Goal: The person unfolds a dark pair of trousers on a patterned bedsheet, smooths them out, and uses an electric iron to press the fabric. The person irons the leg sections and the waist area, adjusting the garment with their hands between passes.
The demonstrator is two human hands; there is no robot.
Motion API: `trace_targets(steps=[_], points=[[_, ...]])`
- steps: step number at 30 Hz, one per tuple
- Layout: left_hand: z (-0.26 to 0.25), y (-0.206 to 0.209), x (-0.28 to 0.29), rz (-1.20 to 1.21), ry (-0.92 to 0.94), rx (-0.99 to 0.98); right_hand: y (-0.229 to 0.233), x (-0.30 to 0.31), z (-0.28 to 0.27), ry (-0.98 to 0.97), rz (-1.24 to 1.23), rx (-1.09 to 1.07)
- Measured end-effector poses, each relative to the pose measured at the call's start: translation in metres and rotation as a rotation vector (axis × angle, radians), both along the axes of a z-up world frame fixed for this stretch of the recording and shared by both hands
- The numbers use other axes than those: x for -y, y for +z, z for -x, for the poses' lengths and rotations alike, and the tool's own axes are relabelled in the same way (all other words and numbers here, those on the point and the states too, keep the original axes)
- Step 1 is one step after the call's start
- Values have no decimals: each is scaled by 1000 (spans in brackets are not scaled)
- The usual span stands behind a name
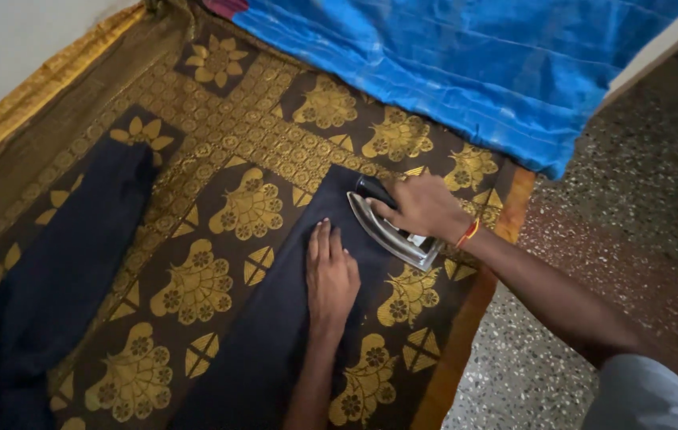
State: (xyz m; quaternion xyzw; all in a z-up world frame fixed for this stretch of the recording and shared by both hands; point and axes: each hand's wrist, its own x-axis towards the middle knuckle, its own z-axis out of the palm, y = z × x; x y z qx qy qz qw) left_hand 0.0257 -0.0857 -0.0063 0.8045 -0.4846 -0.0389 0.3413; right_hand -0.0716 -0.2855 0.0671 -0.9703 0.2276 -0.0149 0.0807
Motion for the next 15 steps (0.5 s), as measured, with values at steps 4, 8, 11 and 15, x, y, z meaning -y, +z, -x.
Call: trace_targets(steps=[4,8,11,15], points=[[-1,-1,0,25,10,-5,-17,7,-28,-38,-10,-32],[-1,-4,0,32,25,-36,-34,19,-58,-38,-47,-97],[-2,-6,0,49,30,-52,-39,23,-79,-67,-109,82],[-1,-3,0,117,57,-59,-36,23,-111,-229,15,123]])
